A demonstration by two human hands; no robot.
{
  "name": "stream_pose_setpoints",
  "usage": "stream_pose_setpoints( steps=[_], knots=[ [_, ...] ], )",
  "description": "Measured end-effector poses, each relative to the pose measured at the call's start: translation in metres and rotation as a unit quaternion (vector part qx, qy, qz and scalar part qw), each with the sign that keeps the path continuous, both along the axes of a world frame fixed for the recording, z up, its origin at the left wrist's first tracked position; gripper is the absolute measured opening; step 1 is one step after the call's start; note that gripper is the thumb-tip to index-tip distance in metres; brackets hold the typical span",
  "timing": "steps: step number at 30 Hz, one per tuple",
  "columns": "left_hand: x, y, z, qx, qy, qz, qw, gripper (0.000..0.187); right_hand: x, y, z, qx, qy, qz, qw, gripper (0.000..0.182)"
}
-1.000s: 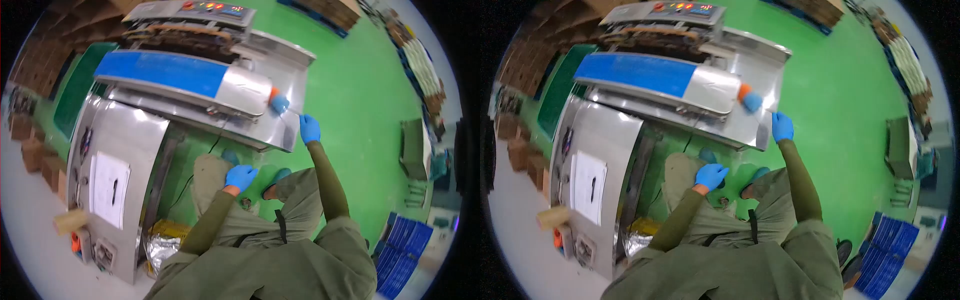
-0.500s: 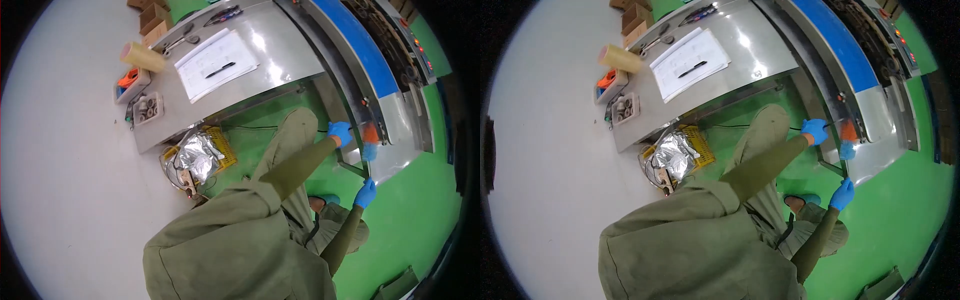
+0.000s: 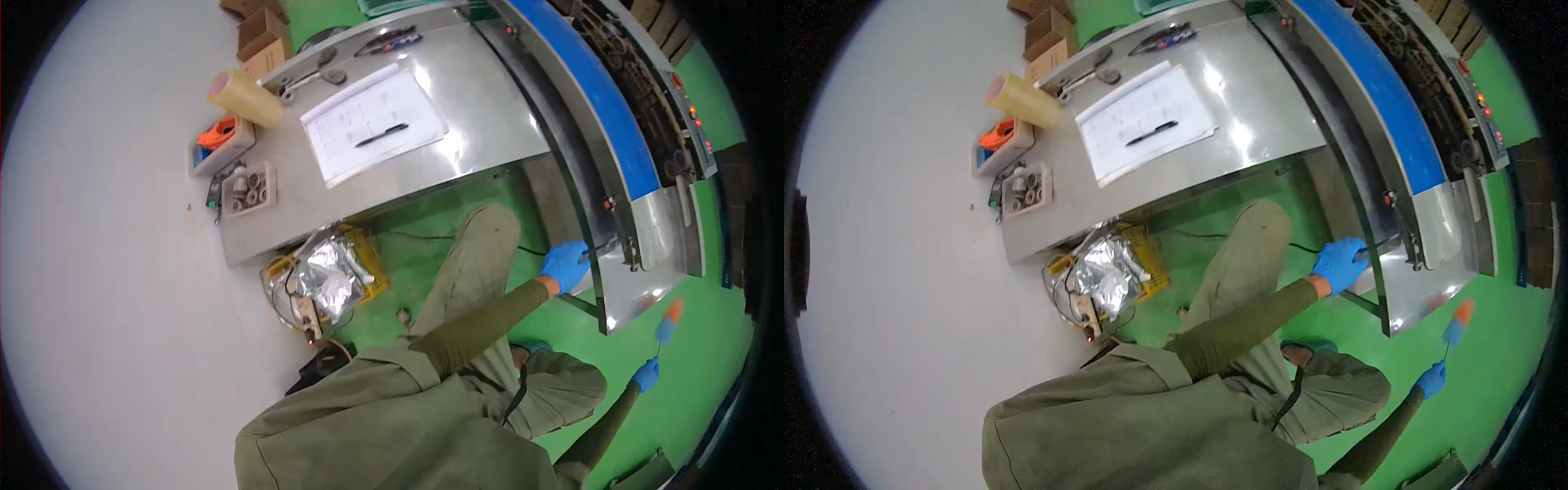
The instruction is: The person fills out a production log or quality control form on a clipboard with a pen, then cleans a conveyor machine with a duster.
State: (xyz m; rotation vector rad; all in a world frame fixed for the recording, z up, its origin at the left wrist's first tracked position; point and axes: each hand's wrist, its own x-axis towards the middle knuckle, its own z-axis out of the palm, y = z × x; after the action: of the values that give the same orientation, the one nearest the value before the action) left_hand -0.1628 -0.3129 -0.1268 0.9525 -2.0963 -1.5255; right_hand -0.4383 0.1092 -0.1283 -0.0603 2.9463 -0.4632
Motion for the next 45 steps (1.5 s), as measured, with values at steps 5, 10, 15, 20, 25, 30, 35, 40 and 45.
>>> stream_pose_setpoints(
  steps=[5,10,15,20,25,30,35,40,45],
  knots=[
    [0.011,0.011,0.013,0.006,0.02,-0.044,0.999,0.041,0.034,-0.041,-0.024,-0.09,0.012,0.088,0.992,0.043],
    [0.025,-0.003,-0.013,0.0,0.017,-0.068,0.998,0.042,0.017,-0.034,-0.047,-0.326,0.16,0.017,0.932,0.027],
    [0.032,0.001,0.01,-0.026,-0.036,-0.143,0.989,0.04,0.011,-0.037,-0.031,-0.014,0.161,-0.045,0.986,0.044],
    [0.038,0.01,-0.026,-0.072,-0.068,-0.151,0.984,0.05,0.009,-0.109,-0.009,-0.067,0.041,0.183,0.98,0.043],
    [0.082,0.051,0.006,-0.165,-0.02,-0.167,0.972,0.06,-0.113,-0.074,-0.067,0.114,0.136,0.025,0.984,0.041],
    [0.185,0.075,0.084,0.04,-0.087,-0.151,0.984,0.021,-0.093,-0.109,-0.022,-0.135,0.107,0.069,0.983,0.051],
    [0.24,0.081,0.073,0.067,-0.203,-0.046,0.976,0.023,-0.173,-0.164,-0.026,-0.215,0.264,0.14,0.93,0.079],
    [0.222,0.081,0.083,-0.033,-0.178,-0.106,0.978,0.027,-0.065,-0.186,0.024,-0.349,0.205,0.137,0.904,0.069],
    [0.198,0.093,0.079,-0.083,-0.095,-0.17,0.977,0.024,0.103,-0.132,-0.006,-0.321,0.279,0.092,0.9,0.045]
  ],
)
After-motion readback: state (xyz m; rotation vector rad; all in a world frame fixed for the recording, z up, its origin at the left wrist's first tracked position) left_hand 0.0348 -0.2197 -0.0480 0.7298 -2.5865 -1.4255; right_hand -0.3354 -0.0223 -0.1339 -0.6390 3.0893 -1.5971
